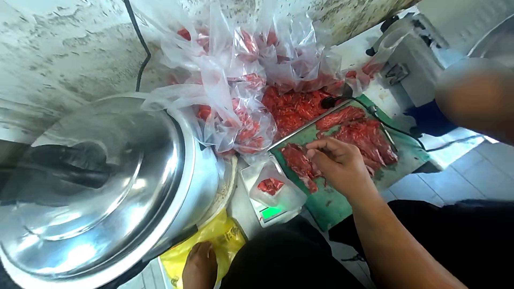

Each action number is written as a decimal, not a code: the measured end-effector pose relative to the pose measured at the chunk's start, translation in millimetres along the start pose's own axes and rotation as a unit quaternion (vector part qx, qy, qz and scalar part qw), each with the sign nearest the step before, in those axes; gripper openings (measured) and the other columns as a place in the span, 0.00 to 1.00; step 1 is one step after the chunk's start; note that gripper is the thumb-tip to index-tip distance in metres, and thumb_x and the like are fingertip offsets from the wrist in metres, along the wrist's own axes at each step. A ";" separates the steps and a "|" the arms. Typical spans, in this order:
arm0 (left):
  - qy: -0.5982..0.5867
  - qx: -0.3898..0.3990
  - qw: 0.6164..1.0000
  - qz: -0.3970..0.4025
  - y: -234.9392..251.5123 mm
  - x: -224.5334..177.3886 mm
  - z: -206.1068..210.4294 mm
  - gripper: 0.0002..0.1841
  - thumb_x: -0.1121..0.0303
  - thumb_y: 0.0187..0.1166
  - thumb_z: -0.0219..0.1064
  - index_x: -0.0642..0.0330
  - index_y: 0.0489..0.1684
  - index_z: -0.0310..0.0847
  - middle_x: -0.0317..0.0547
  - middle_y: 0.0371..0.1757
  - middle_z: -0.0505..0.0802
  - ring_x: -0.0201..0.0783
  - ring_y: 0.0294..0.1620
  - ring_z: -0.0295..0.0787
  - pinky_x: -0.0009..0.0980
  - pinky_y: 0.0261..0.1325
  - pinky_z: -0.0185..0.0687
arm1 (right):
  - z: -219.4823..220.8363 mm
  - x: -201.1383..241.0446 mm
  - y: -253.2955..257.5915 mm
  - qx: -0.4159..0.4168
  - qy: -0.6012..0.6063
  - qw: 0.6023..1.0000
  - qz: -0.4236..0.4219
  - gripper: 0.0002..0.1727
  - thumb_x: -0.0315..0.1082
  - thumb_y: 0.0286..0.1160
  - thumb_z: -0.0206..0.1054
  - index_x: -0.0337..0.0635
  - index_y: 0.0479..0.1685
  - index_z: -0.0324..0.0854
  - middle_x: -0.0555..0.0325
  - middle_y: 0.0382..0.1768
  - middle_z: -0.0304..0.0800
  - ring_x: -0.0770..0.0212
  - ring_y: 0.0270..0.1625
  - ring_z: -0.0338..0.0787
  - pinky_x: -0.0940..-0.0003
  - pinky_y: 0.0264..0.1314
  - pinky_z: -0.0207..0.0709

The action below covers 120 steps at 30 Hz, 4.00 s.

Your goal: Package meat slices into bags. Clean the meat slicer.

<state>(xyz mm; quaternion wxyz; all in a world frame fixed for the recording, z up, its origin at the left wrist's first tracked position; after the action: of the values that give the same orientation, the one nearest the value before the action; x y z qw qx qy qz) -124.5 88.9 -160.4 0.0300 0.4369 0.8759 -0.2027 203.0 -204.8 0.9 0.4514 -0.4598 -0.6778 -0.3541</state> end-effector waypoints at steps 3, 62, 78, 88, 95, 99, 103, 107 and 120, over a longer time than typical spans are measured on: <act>-0.009 -0.015 1.000 -0.005 0.0 0.0 1.1 0.09 0.72 0.74 0.68 0.65 0.45 0.93 0.58 0.52 0.95 0.57 0.58 0.92 0.59 0.60 0.86 | 6.4 10.6 8.5 0.050 0.045 0.998 -0.013 0.07 0.31 0.77 0.66 0.47 0.46 0.90 0.64 0.30 0.91 0.68 0.24 0.86 0.73 0.23 0.82; -0.150 0.007 0.988 -0.034 24.0 27.9 10.0 0.09 0.66 0.70 0.69 0.62 0.39 0.91 0.50 0.33 0.94 0.50 0.36 0.93 0.58 0.43 0.86 | 139.3 6.2 -9.6 0.527 -0.477 0.693 0.117 0.12 0.28 0.82 0.61 0.26 0.52 0.84 0.31 0.56 0.87 0.33 0.64 0.86 0.34 0.67 0.76; -0.180 0.067 0.979 0.065 6.1 -46.8 -87.1 0.16 0.58 0.80 0.68 0.63 0.50 0.90 0.49 0.40 0.96 0.47 0.36 0.95 0.54 0.44 0.91 | 32.5 31.0 -50.4 0.223 -0.197 0.955 -0.022 0.07 0.36 0.76 0.65 0.51 0.39 0.90 0.71 0.36 0.90 0.78 0.35 0.87 0.77 0.40 0.84; -0.164 -0.142 0.887 0.409 31.0 -209.3 -135.9 0.17 0.49 0.81 0.63 0.40 0.59 0.91 0.41 0.83 0.79 0.51 0.88 0.65 0.57 0.82 0.68 | 38.4 26.7 -65.5 0.154 -0.124 0.980 -0.003 0.11 0.36 0.78 0.64 0.53 0.52 0.89 0.71 0.40 0.94 0.77 0.37 0.90 0.76 0.42 0.87; -0.125 -0.158 0.885 0.420 45.8 -225.7 -121.9 0.15 0.51 0.84 0.60 0.40 0.43 0.94 0.36 0.85 0.76 0.54 0.92 0.57 0.63 0.87 0.54 | 40.2 18.0 -71.4 0.099 -0.096 0.990 -0.002 0.09 0.36 0.78 0.65 0.53 0.47 0.91 0.72 0.37 0.93 0.77 0.36 0.90 0.77 0.42 0.87; -0.118 -0.175 0.890 0.405 45.3 -220.1 -118.9 0.15 0.53 0.83 0.59 0.41 0.41 0.95 0.36 0.82 0.80 0.54 0.90 0.62 0.67 0.86 0.54 | 35.2 13.8 -73.7 0.077 -0.085 0.993 0.008 0.10 0.34 0.76 0.65 0.54 0.46 0.91 0.72 0.36 0.93 0.77 0.34 0.89 0.76 0.39 0.86; -0.131 -0.184 0.893 0.389 45.1 -215.4 -118.1 0.14 0.54 0.83 0.60 0.43 0.41 0.95 0.38 0.81 0.82 0.54 0.89 0.64 0.66 0.85 0.56 | 24.1 14.9 -74.3 0.051 -0.074 0.996 0.010 0.09 0.33 0.73 0.66 0.55 0.44 0.91 0.73 0.32 0.92 0.76 0.30 0.88 0.77 0.33 0.85; -0.137 -0.186 0.897 0.377 45.2 -212.6 -117.0 0.14 0.55 0.82 0.61 0.42 0.41 0.95 0.39 0.81 0.82 0.53 0.89 0.64 0.65 0.86 0.56 | 5.5 17.6 -73.5 0.020 -0.074 0.997 0.016 0.10 0.32 0.72 0.66 0.55 0.45 0.91 0.71 0.31 0.92 0.72 0.29 0.89 0.73 0.31 0.87; -0.127 -0.195 0.887 0.398 42.4 -218.7 -117.2 0.18 0.56 0.83 0.58 0.47 0.52 0.95 0.39 0.78 0.84 0.53 0.87 0.68 0.64 0.87 0.57 | -31.9 68.4 -15.6 -0.102 -0.056 0.991 -0.071 0.13 0.30 0.80 0.59 0.43 0.47 0.91 0.62 0.36 0.94 0.68 0.32 0.93 0.68 0.36 0.92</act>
<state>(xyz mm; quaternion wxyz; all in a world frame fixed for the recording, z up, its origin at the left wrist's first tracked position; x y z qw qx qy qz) 57.8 -8.4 -16.8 0.3042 0.7044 0.6392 -0.0524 185.8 -217.6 75.0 0.3374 -0.4730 -0.6933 -0.4263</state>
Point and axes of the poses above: each hand's wrist, its own y-axis towards the middle knuckle, its own z-axis out of the palm, x = y × z, the point moved 4 cm from there along y, towards the middle knuckle
